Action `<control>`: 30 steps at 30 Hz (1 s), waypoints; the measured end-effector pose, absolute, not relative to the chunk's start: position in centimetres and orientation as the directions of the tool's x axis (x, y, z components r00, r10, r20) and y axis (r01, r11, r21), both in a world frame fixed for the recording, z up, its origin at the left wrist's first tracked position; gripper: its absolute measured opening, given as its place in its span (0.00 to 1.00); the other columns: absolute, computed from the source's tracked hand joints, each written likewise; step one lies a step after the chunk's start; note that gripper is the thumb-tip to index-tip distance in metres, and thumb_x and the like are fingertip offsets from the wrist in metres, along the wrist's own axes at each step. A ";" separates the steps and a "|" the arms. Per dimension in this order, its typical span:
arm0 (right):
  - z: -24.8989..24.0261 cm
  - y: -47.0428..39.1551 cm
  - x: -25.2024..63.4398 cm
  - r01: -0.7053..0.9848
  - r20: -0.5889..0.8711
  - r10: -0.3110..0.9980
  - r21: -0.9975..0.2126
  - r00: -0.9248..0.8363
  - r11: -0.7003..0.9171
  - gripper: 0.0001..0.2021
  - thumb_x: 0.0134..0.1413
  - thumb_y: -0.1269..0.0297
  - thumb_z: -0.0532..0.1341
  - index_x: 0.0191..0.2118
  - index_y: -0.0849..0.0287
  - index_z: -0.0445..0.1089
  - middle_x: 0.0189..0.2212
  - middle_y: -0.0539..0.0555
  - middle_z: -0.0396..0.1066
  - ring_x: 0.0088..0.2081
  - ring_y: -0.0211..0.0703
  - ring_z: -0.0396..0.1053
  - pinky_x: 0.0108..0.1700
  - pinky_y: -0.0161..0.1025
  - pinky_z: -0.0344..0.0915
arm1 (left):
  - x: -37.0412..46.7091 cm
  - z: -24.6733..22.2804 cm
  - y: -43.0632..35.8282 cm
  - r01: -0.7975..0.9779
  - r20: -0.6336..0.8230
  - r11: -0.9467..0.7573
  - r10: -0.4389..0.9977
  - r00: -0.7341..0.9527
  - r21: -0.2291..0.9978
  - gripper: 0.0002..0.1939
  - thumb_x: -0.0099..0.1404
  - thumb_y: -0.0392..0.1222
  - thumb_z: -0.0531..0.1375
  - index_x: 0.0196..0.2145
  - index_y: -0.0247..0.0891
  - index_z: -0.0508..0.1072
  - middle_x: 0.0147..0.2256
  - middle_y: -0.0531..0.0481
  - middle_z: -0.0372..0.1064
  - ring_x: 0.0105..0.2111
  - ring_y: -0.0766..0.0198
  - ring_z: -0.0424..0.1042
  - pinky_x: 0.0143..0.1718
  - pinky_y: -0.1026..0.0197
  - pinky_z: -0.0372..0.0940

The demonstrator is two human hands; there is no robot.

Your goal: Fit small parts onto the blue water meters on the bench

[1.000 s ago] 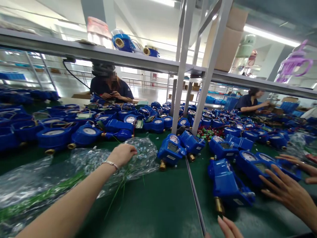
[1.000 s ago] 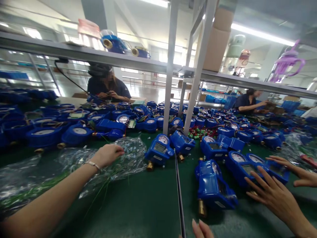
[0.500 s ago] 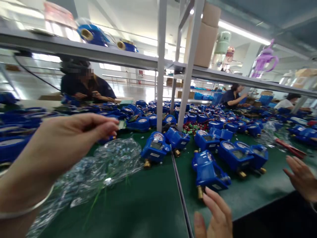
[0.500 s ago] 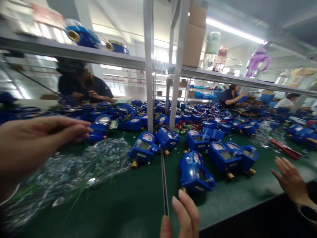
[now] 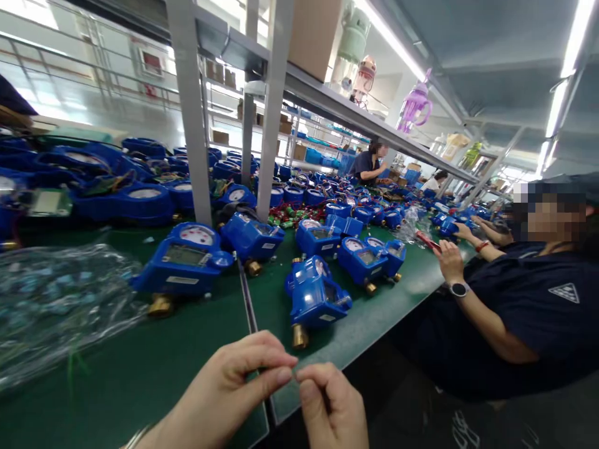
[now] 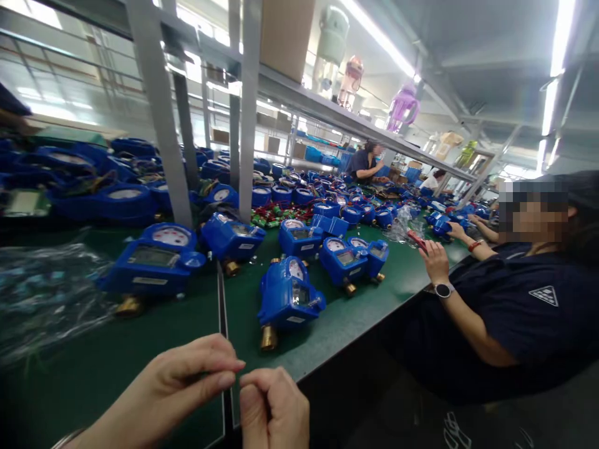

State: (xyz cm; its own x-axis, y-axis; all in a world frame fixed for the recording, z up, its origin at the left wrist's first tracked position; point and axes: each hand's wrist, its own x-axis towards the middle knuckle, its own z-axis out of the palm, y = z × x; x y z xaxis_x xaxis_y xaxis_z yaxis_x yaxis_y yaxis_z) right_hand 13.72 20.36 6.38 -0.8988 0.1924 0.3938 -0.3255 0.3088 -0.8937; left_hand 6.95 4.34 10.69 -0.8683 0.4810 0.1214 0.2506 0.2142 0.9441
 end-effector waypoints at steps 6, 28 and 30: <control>9.6 23.8 10.2 -0.218 0.395 0.202 -0.787 -0.896 0.577 0.13 0.66 0.60 0.52 0.42 0.56 0.73 0.34 0.53 0.71 0.36 0.40 0.70 0.40 0.34 0.66 | 3.0 6.6 6.4 -0.066 -0.060 -0.010 0.290 -0.955 0.998 0.16 0.56 0.54 0.66 0.32 0.38 0.79 0.30 0.50 0.72 0.31 0.62 0.67 0.34 0.64 0.63; 12.8 24.8 6.5 -0.236 0.578 -0.167 -0.045 -0.799 0.971 0.11 0.65 0.67 0.53 0.42 0.57 0.74 0.26 0.50 0.62 0.28 0.38 0.62 0.33 0.36 0.54 | -0.6 2.8 5.2 -0.034 -0.054 0.073 0.297 -0.953 0.997 0.22 0.59 0.59 0.60 0.42 0.39 0.74 0.38 0.49 0.73 0.40 0.54 0.71 0.44 0.57 0.62; 12.8 24.7 6.4 -0.238 0.586 -0.175 -0.031 -0.791 0.971 0.11 0.65 0.68 0.53 0.42 0.58 0.73 0.26 0.50 0.62 0.27 0.38 0.62 0.32 0.37 0.53 | -0.6 2.8 5.3 -0.029 -0.052 0.081 0.304 -0.951 0.996 0.22 0.59 0.59 0.60 0.42 0.38 0.75 0.37 0.49 0.72 0.40 0.54 0.71 0.44 0.57 0.62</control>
